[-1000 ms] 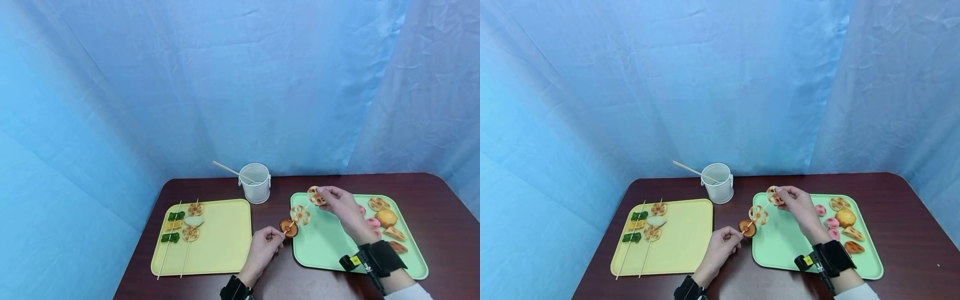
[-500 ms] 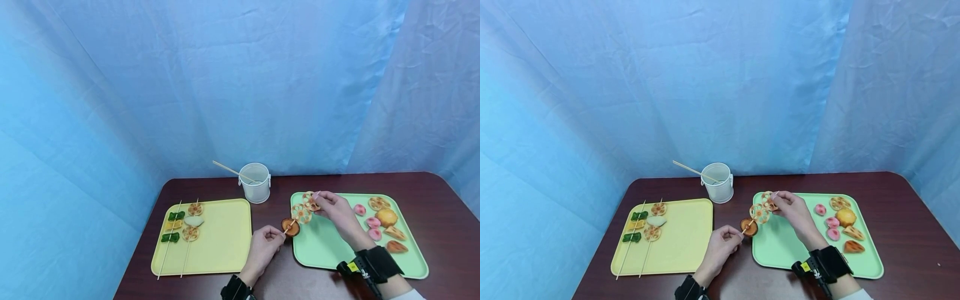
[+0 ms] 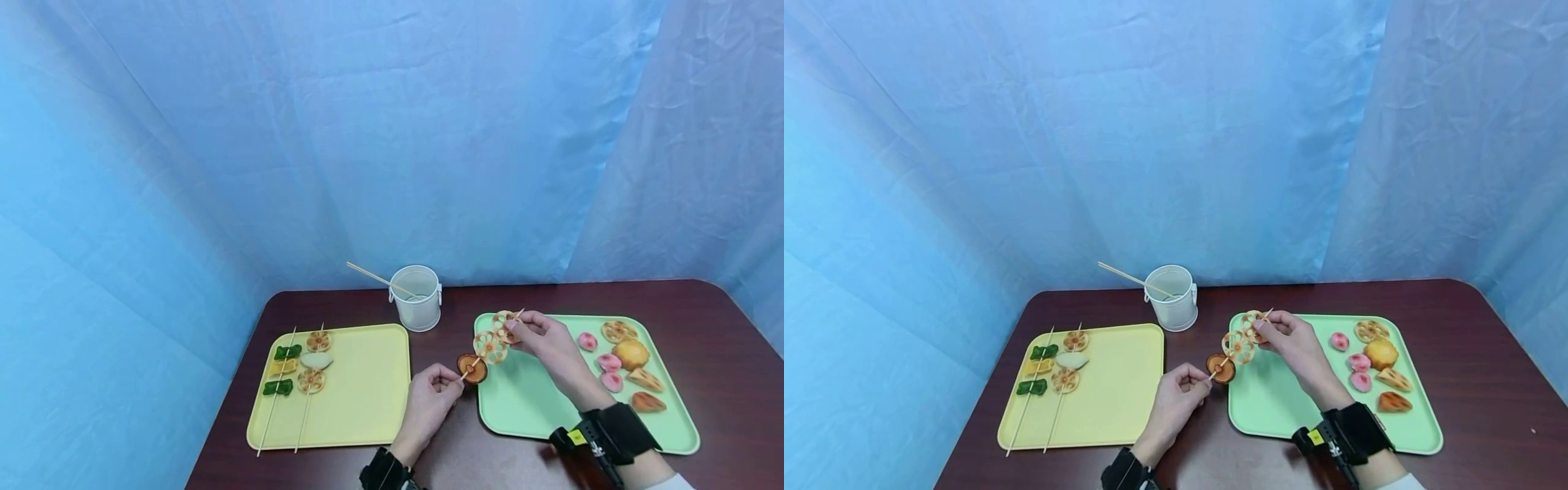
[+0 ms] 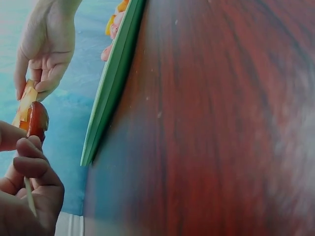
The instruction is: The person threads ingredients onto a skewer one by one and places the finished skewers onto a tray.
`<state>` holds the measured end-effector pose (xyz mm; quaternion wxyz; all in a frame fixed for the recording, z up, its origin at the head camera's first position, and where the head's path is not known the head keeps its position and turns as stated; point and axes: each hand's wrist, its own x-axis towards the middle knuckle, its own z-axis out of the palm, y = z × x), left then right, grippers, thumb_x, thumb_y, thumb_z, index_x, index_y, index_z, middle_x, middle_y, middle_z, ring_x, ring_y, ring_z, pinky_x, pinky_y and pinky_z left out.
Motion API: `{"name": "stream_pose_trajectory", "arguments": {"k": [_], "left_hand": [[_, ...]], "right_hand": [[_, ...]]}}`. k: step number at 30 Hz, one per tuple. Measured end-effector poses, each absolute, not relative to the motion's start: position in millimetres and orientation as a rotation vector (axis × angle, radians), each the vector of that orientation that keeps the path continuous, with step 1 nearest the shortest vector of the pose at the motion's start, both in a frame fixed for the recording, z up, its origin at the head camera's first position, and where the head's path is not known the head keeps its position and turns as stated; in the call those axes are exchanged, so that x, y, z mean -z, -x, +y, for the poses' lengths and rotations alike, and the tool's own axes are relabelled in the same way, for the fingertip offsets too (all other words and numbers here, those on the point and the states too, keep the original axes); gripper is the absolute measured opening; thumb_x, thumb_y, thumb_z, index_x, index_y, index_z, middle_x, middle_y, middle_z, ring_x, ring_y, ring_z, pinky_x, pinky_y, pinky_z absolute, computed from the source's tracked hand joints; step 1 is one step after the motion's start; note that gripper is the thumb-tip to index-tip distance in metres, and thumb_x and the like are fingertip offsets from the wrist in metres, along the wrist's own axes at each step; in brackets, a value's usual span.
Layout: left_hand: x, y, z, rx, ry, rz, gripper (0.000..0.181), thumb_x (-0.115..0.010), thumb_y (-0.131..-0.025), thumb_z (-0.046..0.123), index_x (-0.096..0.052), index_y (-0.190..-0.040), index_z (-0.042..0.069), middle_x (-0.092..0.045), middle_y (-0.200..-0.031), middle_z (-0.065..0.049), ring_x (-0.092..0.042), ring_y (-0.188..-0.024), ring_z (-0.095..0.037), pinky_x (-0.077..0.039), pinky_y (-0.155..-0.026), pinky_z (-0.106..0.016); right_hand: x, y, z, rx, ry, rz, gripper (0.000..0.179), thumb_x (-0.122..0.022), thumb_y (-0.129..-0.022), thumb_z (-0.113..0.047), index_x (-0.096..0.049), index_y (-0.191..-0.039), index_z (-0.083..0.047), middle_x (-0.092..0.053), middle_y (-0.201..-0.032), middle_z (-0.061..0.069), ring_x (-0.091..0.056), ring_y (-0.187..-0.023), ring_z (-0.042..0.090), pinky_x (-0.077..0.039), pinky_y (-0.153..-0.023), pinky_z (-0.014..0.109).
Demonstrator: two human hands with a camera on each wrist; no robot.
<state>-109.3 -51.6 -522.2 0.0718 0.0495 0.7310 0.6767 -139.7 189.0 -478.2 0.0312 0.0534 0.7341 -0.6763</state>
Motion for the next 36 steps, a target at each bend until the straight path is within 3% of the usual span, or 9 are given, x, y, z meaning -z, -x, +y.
{"name": "stream_pose_trajectory", "arguments": {"k": [3, 6, 8, 10, 13, 16, 27, 36], "left_hand": [[520.5, 111.2, -54.3, -1.992, -0.212, 2.190, 0.005, -0.072, -0.088, 0.004, -0.071, -0.092, 0.001, -0.068, -0.073, -0.004, -0.058, -0.058, -0.008, -0.045, -0.050, -0.021], [518.4, 113.4, -57.7, -1.978, -0.268, 2.156, 0.005, -0.072, -0.090, 0.003, -0.071, -0.091, -0.001, -0.072, -0.077, -0.017, -0.065, -0.059, -0.013, -0.058, -0.055, -0.034], [517.3, 115.4, -59.6, -1.960, -0.297, 2.178, 0.005, -0.073, -0.090, 0.003, -0.072, -0.089, -0.001, -0.073, -0.077, -0.018, -0.067, -0.060, -0.013, -0.060, -0.058, -0.037], [516.1, 117.3, -60.9, -1.882, -0.324, 2.298, 0.005, -0.075, -0.090, 0.005, -0.074, -0.085, 0.002, -0.073, -0.074, -0.011, -0.067, -0.060, -0.009, -0.060, -0.060, -0.034], [515.4, 118.7, -62.4, -1.705, -0.362, 2.527, 0.008, -0.078, -0.089, 0.010, -0.076, -0.081, 0.011, -0.070, -0.066, 0.005, -0.063, -0.056, -0.002, -0.051, -0.055, -0.021], [514.7, 118.4, -63.1, -1.559, -0.385, 2.674, 0.011, -0.080, -0.089, 0.014, -0.076, -0.078, 0.016, -0.066, -0.063, 0.012, -0.057, -0.055, 0.002, -0.044, -0.054, -0.019], [510.9, 116.7, -62.6, -1.456, -0.490, 2.882, 0.010, -0.081, -0.088, 0.012, -0.076, -0.081, 0.015, -0.066, -0.070, 0.013, -0.052, -0.059, 0.007, -0.044, -0.057, -0.016], [507.2, 117.9, -72.2, -1.431, -0.511, 2.920, 0.009, -0.079, -0.090, 0.011, -0.073, -0.084, 0.013, -0.068, -0.075, 0.010, -0.055, -0.062, 0.005, -0.045, -0.059, -0.017]], "right_hand": [[476.5, 140.1, 189.1, 2.091, -0.158, 2.267, 0.045, -0.068, -0.101, -0.036, -0.057, -0.119, 0.003, -0.071, -0.100, 0.003, -0.071, -0.090, 0.015, -0.058, -0.089, 0.033], [475.5, 140.2, 189.3, 2.112, -0.162, 2.249, 0.045, -0.069, -0.101, -0.035, -0.056, -0.120, 0.003, -0.071, -0.100, 0.002, -0.071, -0.090, 0.015, -0.058, -0.088, 0.030], [476.3, 140.2, 189.9, 2.116, -0.162, 2.239, 0.044, -0.069, -0.101, -0.035, -0.056, -0.119, 0.003, -0.071, -0.100, 0.001, -0.071, -0.090, 0.015, -0.058, -0.088, 0.031], [477.1, 139.9, 190.0, 2.120, -0.158, 2.233, 0.043, -0.068, -0.101, -0.035, -0.056, -0.118, 0.002, -0.071, -0.099, 0.001, -0.071, -0.090, 0.015, -0.058, -0.088, 0.031], [478.1, 138.8, 188.2, 2.127, -0.143, 2.227, 0.041, -0.068, -0.102, -0.034, -0.057, -0.116, 0.002, -0.071, -0.099, 0.002, -0.071, -0.090, 0.016, -0.058, -0.090, 0.034], [478.7, 137.8, 185.1, 2.127, -0.131, 2.219, 0.041, -0.067, -0.102, -0.033, -0.056, -0.116, 0.004, -0.070, -0.099, 0.003, -0.070, -0.090, 0.015, -0.058, -0.092, 0.036], [482.1, 139.3, 187.7, 2.111, -0.130, 2.231, 0.041, -0.067, -0.102, -0.035, -0.056, -0.113, 0.003, -0.070, -0.098, 0.003, -0.070, -0.092, 0.018, -0.058, -0.091, 0.037], [473.0, 141.7, 193.9, 2.126, -0.130, 2.222, 0.057, -0.063, -0.103, -0.042, -0.055, -0.132, 0.006, -0.066, -0.111, 0.010, -0.070, -0.099, 0.017, -0.057, -0.090, 0.030]]}}
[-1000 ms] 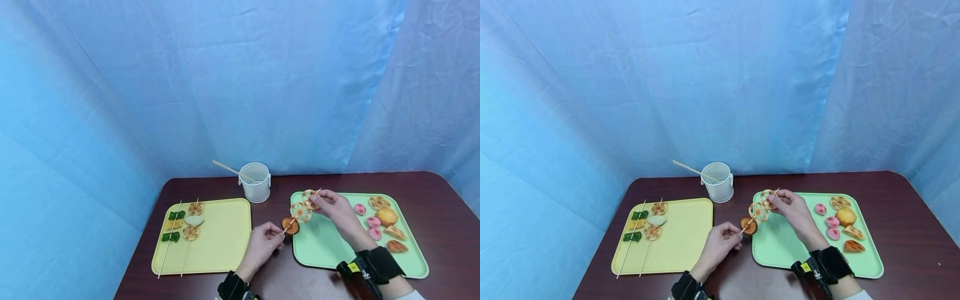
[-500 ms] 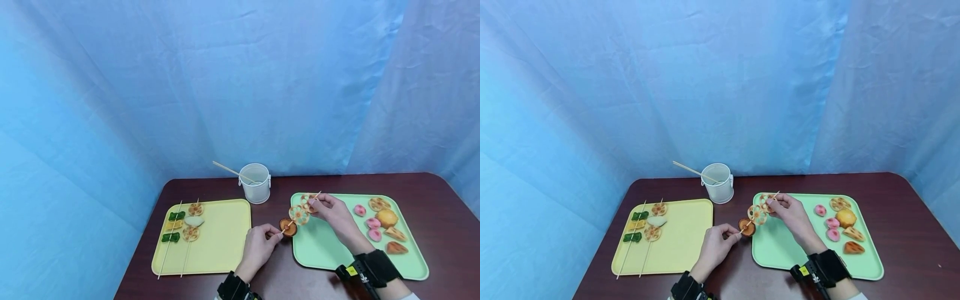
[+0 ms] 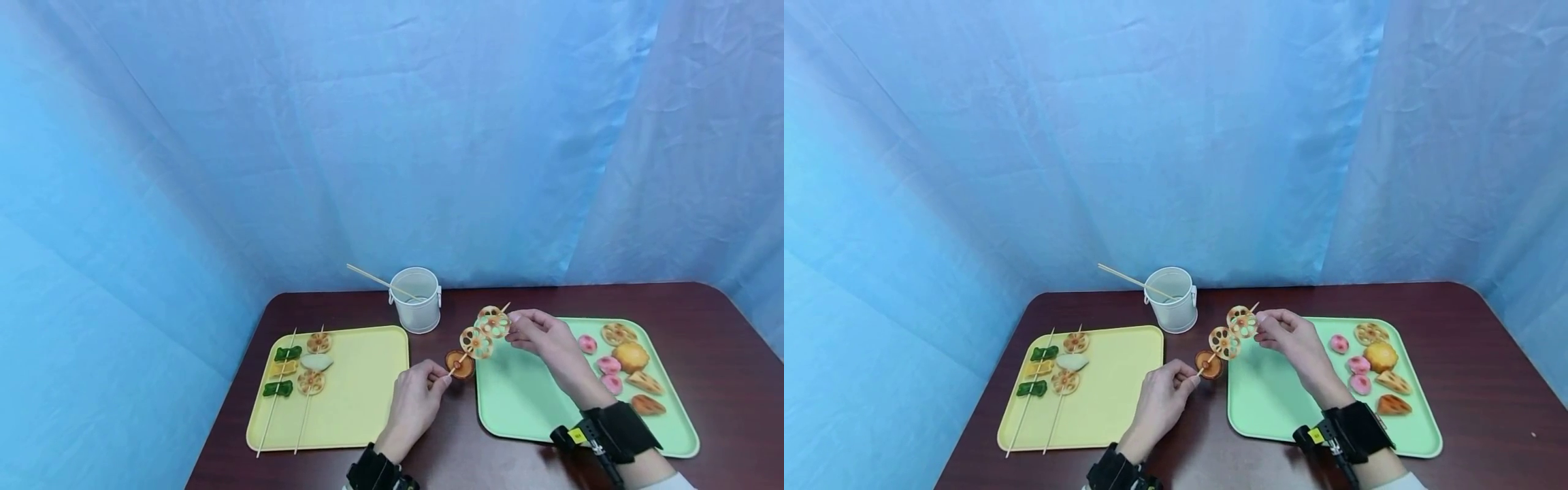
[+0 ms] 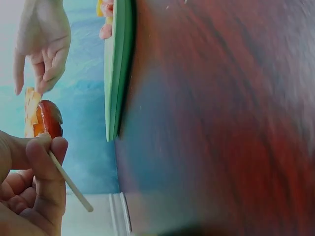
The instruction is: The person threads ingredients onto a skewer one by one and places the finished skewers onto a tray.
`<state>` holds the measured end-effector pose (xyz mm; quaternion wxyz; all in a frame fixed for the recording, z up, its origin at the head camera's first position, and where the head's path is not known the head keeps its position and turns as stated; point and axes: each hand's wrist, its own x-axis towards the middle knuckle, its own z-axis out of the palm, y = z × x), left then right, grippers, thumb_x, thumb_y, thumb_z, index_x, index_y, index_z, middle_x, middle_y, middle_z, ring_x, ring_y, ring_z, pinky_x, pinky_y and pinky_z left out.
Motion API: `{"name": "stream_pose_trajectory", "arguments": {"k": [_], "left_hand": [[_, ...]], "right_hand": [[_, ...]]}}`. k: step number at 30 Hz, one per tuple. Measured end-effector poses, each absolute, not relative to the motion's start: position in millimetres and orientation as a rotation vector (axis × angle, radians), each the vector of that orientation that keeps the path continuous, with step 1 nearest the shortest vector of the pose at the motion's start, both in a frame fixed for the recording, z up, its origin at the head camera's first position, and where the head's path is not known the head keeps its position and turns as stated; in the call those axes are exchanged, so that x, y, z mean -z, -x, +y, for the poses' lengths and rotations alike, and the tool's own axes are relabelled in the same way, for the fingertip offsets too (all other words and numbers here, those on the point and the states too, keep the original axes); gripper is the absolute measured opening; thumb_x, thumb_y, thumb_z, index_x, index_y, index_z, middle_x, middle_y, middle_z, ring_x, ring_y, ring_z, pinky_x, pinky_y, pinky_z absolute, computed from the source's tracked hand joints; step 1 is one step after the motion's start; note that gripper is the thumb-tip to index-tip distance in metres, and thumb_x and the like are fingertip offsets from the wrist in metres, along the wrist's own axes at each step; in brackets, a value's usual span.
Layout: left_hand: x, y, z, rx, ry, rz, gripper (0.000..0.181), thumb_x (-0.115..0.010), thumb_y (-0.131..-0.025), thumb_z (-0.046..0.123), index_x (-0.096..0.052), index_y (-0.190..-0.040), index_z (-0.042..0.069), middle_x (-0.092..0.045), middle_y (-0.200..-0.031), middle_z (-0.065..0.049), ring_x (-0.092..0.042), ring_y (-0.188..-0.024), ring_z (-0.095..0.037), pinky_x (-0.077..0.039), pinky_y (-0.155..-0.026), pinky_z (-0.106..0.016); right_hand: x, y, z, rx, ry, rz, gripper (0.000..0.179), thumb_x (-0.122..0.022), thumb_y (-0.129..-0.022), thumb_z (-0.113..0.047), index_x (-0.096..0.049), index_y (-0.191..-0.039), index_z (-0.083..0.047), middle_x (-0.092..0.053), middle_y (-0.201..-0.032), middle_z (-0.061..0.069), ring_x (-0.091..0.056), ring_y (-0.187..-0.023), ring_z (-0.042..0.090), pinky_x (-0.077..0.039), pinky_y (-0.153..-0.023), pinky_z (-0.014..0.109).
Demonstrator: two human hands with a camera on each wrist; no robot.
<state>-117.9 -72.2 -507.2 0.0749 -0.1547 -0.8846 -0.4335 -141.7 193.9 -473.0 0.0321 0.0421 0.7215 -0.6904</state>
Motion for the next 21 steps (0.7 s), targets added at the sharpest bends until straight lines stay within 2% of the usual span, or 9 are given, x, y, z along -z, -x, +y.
{"name": "stream_pose_trajectory", "arguments": {"k": [3, 11, 21], "left_hand": [[506.7, 117.9, -80.9, 1.287, 0.451, -2.646, 0.009, -0.078, -0.091, 0.010, -0.071, -0.085, 0.013, -0.068, -0.075, 0.009, -0.057, -0.063, 0.003, -0.047, -0.060, -0.019], [505.7, 111.5, -115.8, 1.217, 0.415, -2.638, 0.013, -0.076, -0.092, 0.005, -0.067, -0.085, 0.013, -0.068, -0.077, 0.008, -0.061, -0.065, -0.001, -0.051, -0.062, -0.023], [505.1, 104.9, -159.5, 1.261, 0.292, -2.659, 0.012, -0.073, -0.090, 0.003, -0.065, -0.084, 0.011, -0.065, -0.073, 0.006, -0.059, -0.061, 0.000, -0.050, -0.058, -0.022]], "right_hand": [[470.5, 141.2, 197.8, 2.132, -0.136, 2.228, 0.057, -0.063, -0.103, -0.043, -0.055, -0.131, 0.006, -0.066, -0.110, 0.014, -0.070, -0.099, 0.020, -0.058, -0.088, 0.029], [469.8, 139.9, 205.8, 2.121, -0.150, 2.259, 0.049, -0.063, -0.103, -0.044, -0.059, -0.126, 0.000, -0.066, -0.109, 0.014, -0.070, -0.099, 0.021, -0.058, -0.086, 0.026], [469.9, 138.5, 209.7, 2.134, -0.136, 2.284, 0.043, -0.063, -0.102, -0.044, -0.064, -0.120, -0.004, -0.067, -0.105, 0.012, -0.069, -0.094, 0.019, -0.058, -0.084, 0.029]]}}
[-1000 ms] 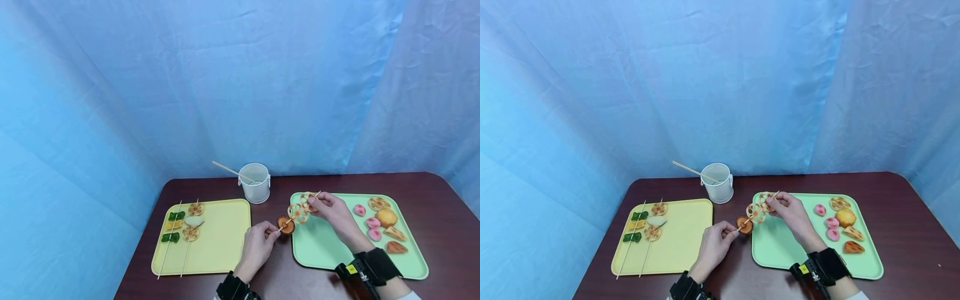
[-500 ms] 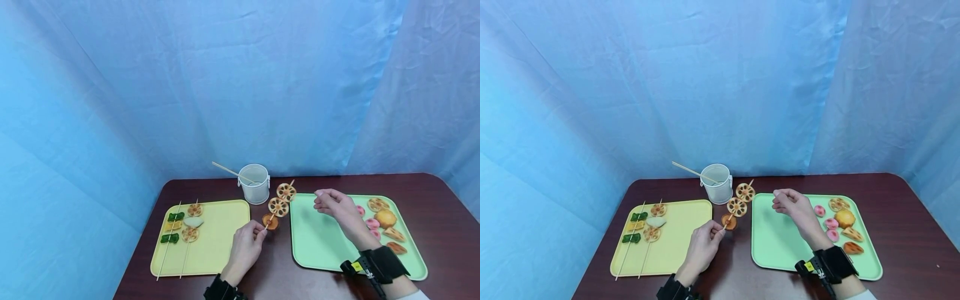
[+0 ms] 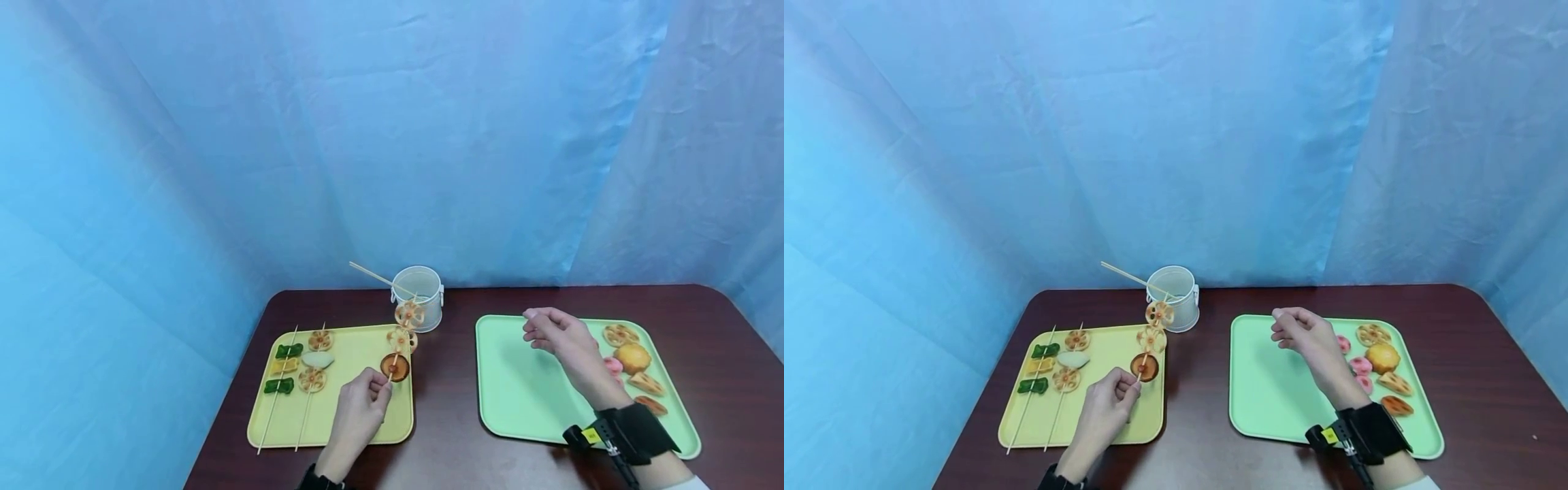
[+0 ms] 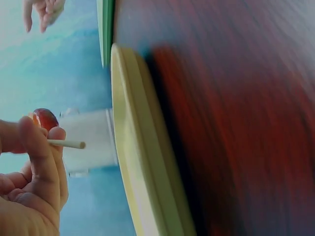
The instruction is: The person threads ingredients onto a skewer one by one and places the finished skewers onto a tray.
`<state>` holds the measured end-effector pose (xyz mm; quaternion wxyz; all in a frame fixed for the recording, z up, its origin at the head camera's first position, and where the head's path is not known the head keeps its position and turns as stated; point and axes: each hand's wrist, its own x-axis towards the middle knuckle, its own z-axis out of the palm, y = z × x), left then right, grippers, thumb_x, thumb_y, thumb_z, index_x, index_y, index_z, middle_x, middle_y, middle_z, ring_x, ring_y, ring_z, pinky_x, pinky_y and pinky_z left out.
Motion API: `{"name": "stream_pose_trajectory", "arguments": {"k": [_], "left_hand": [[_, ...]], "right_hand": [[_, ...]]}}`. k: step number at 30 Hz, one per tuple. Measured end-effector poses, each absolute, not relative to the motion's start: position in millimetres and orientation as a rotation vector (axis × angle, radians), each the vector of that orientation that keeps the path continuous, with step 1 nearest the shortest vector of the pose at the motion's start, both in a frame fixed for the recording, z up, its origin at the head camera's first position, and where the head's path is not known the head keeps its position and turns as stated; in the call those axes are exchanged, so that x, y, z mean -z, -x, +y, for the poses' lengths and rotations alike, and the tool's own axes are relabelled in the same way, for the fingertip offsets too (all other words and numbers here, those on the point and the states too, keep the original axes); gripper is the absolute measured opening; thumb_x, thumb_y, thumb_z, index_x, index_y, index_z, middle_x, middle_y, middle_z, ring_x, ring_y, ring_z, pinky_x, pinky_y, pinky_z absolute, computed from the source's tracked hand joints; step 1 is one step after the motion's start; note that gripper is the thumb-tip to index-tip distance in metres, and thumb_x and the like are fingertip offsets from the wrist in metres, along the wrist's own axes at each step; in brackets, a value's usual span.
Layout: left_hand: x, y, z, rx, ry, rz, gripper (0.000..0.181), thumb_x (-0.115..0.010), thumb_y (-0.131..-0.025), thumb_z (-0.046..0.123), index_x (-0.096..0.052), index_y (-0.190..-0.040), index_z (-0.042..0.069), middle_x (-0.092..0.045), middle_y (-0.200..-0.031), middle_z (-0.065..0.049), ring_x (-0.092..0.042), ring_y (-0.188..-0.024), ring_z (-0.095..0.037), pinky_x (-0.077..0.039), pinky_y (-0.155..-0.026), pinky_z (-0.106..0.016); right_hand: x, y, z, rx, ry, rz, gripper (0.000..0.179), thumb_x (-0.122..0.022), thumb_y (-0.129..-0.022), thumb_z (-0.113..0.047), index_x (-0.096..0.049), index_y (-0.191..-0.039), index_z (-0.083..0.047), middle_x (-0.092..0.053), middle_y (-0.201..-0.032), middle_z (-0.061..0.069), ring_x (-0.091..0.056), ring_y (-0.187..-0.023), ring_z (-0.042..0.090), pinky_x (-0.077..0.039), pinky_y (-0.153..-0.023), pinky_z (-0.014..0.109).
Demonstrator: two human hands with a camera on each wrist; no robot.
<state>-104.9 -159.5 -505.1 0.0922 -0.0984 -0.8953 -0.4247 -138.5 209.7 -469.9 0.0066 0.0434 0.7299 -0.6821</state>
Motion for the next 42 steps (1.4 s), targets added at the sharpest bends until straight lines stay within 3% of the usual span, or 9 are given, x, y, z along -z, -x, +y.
{"name": "stream_pose_trajectory", "arguments": {"k": [8, 16, 37, 42], "left_hand": [[503.5, 103.9, -191.4, 1.171, 0.063, -2.727, 0.011, -0.072, -0.083, 0.004, -0.066, -0.078, 0.011, -0.064, -0.066, 0.008, -0.055, -0.048, 0.000, -0.049, -0.055, -0.023], [501.1, 105.4, -217.0, 1.183, -0.159, -2.789, 0.005, -0.067, -0.085, 0.006, -0.065, -0.080, 0.006, -0.065, -0.064, 0.004, -0.057, -0.041, -0.006, -0.048, -0.045, -0.026], [512.9, 107.7, -239.2, 1.086, -0.215, -2.926, 0.006, -0.063, -0.085, 0.006, -0.066, -0.081, 0.007, -0.063, -0.060, 0.006, -0.059, -0.043, -0.008, -0.048, -0.053, -0.031], [510.2, 110.4, -239.4, 1.023, -0.206, -2.952, 0.010, -0.067, -0.088, 0.012, -0.067, -0.078, 0.009, -0.061, -0.059, 0.006, -0.056, -0.046, -0.009, -0.047, -0.051, -0.031]], "right_hand": [[467.7, 137.2, 212.0, 2.158, -0.132, 2.261, 0.040, -0.063, -0.103, -0.042, -0.064, -0.120, -0.005, -0.067, -0.100, 0.003, -0.067, -0.092, 0.016, -0.058, -0.082, 0.027], [466.7, 138.2, 211.5, 2.158, -0.139, 2.246, 0.041, -0.064, -0.103, -0.042, -0.063, -0.120, -0.005, -0.066, -0.103, 0.008, -0.067, -0.094, 0.017, -0.057, -0.083, 0.028], [472.1, 133.4, 210.3, 2.192, -0.112, 2.200, 0.041, -0.065, -0.103, -0.038, -0.062, -0.124, -0.002, -0.067, -0.101, 0.004, -0.068, -0.096, 0.023, -0.058, -0.085, 0.029], [472.7, 132.7, 209.5, 2.165, -0.127, 2.232, 0.044, -0.064, -0.103, -0.039, -0.061, -0.126, -0.002, -0.067, -0.102, 0.007, -0.068, -0.096, 0.023, -0.058, -0.085, 0.031]]}}
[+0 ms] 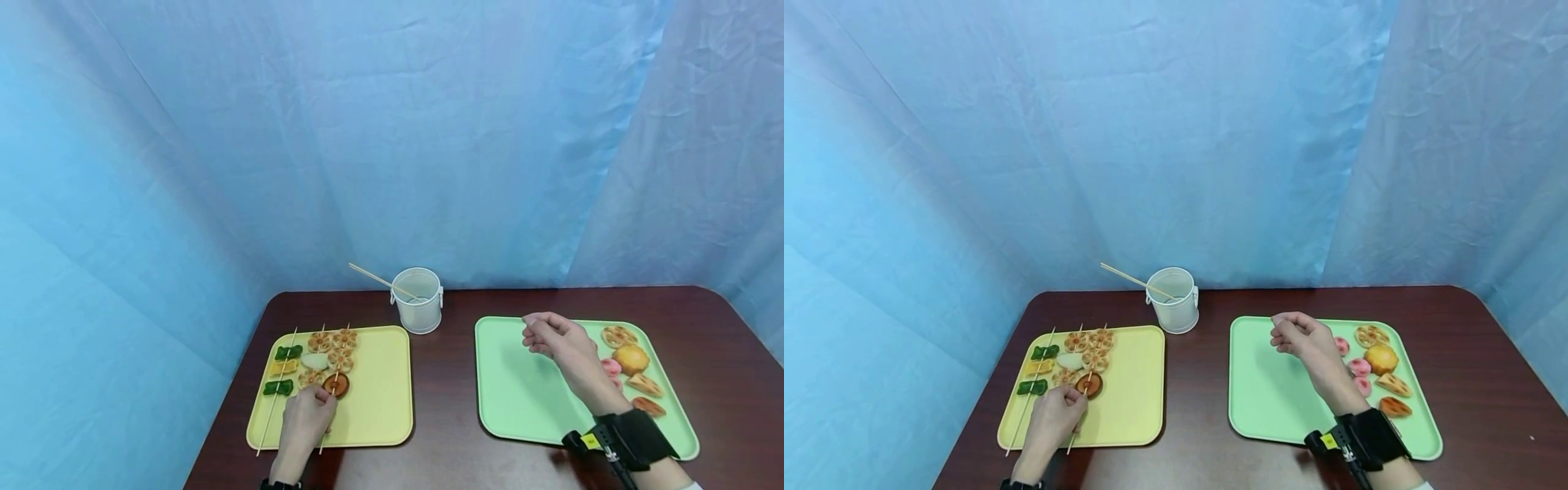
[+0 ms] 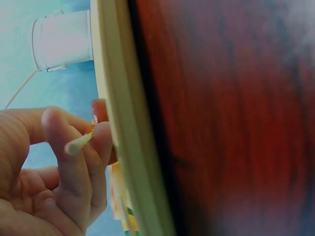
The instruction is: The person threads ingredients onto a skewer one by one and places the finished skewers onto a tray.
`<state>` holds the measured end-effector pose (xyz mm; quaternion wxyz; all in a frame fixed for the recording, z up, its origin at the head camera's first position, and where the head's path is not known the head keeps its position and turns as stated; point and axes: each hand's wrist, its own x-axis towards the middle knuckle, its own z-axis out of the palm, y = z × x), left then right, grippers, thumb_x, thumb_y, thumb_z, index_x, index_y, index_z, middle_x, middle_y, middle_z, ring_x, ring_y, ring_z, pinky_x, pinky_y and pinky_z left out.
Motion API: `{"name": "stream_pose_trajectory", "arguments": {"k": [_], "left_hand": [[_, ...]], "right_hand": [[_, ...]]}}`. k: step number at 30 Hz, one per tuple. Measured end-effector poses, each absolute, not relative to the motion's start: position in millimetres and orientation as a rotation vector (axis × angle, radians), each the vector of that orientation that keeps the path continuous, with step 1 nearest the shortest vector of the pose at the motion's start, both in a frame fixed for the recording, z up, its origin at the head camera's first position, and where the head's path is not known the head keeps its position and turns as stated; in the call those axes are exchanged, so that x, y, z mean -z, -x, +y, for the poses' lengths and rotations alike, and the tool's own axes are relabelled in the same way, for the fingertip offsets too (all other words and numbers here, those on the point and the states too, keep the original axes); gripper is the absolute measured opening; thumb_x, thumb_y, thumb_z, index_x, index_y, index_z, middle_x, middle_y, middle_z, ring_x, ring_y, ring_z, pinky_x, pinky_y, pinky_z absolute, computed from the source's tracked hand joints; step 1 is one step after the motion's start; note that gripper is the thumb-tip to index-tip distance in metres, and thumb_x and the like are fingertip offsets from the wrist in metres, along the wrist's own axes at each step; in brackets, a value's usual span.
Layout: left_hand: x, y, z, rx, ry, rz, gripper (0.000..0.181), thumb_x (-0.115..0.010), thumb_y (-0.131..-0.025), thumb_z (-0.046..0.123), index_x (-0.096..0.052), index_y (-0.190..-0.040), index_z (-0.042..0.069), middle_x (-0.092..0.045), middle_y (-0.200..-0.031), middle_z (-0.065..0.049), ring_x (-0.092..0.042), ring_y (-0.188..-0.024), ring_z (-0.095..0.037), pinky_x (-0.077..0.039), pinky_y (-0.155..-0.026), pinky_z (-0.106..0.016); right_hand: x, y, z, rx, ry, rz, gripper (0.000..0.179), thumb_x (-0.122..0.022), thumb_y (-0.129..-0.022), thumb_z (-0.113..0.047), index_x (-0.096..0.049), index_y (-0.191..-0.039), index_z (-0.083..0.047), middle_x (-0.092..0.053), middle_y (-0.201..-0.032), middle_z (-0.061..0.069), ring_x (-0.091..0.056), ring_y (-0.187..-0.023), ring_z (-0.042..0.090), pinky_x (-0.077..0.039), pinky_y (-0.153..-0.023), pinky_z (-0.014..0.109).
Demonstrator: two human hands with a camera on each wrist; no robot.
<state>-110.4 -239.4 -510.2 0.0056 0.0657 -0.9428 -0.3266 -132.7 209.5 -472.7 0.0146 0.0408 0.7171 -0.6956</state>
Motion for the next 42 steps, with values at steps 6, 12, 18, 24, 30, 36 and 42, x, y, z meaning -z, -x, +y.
{"name": "stream_pose_trajectory", "arguments": {"k": [6, 12, 18, 24, 30, 36, 42], "left_hand": [[502.6, 110.6, -238.7, 0.935, -0.170, -2.988, 0.018, -0.071, -0.093, 0.019, -0.070, -0.078, 0.008, -0.063, -0.064, 0.002, -0.056, -0.052, -0.012, -0.047, -0.053, -0.033], [487.3, 107.8, -230.3, 0.725, -0.171, -2.963, 0.025, -0.071, -0.094, 0.031, -0.070, -0.089, 0.006, -0.061, -0.070, -0.001, -0.057, -0.058, -0.018, -0.045, -0.051, -0.038], [464.8, 120.0, -205.8, 0.771, -0.041, -2.788, 0.028, -0.072, -0.095, 0.030, -0.074, -0.109, 0.005, -0.070, -0.086, -0.005, -0.066, -0.073, -0.022, -0.052, -0.060, -0.042], [441.2, 146.7, -177.1, 1.087, 0.075, -2.695, 0.033, -0.066, -0.100, 0.030, -0.069, -0.123, 0.007, -0.067, -0.117, -0.013, -0.064, -0.107, -0.033, -0.050, -0.088, -0.051], [426.2, 186.2, -159.1, 1.507, 0.028, -2.526, 0.049, -0.063, -0.103, 0.031, -0.054, -0.141, 0.002, -0.053, -0.139, -0.019, -0.051, -0.129, -0.037, -0.043, -0.104, -0.055], [427.1, 224.1, -151.2, 1.823, -0.078, -2.349, 0.052, -0.059, -0.106, 0.035, -0.047, -0.146, 0.004, -0.051, -0.144, -0.017, -0.050, -0.134, -0.034, -0.044, -0.107, -0.051], [427.2, 240.3, -149.5, 1.789, -0.107, -2.320, 0.040, -0.063, -0.104, 0.035, -0.060, -0.130, 0.004, -0.061, -0.127, -0.015, -0.057, -0.117, -0.032, -0.047, -0.097, -0.049]], "right_hand": [[473.0, 131.2, 209.8, 2.177, -0.122, 2.210, 0.044, -0.064, -0.103, -0.039, -0.060, -0.126, -0.001, -0.067, -0.106, 0.013, -0.068, -0.094, 0.020, -0.058, -0.086, 0.031], [473.3, 130.3, 210.6, 2.178, -0.113, 2.206, 0.044, -0.064, -0.103, -0.039, -0.060, -0.126, -0.002, -0.066, -0.107, 0.015, -0.068, -0.094, 0.021, -0.058, -0.086, 0.031], [472.6, 126.6, 211.2, 2.089, -0.107, 2.295, 0.045, -0.061, -0.104, -0.043, -0.061, -0.128, -0.005, -0.068, -0.104, 0.006, -0.068, -0.095, 0.018, -0.058, -0.084, 0.033], [471.2, 122.4, 210.0, 1.985, -0.062, 2.409, 0.047, -0.059, -0.105, -0.042, -0.060, -0.131, -0.003, -0.070, -0.105, 0.006, -0.068, -0.095, 0.017, -0.058, -0.083, 0.034], [472.6, 120.6, 208.3, 1.910, -0.068, 2.457, 0.051, -0.059, -0.105, -0.044, -0.059, -0.135, -0.003, -0.070, -0.108, 0.008, -0.068, -0.097, 0.017, -0.057, -0.083, 0.033], [476.7, 117.3, 207.0, 1.873, -0.089, 2.457, 0.054, -0.058, -0.105, -0.046, -0.058, -0.137, -0.002, -0.069, -0.115, 0.020, -0.068, -0.098, 0.016, -0.056, -0.084, 0.034], [476.9, 115.3, 204.2, 1.854, -0.099, 2.452, 0.054, -0.058, -0.105, -0.044, -0.058, -0.137, 0.001, -0.069, -0.116, 0.022, -0.068, -0.097, 0.016, -0.056, -0.083, 0.034]]}}
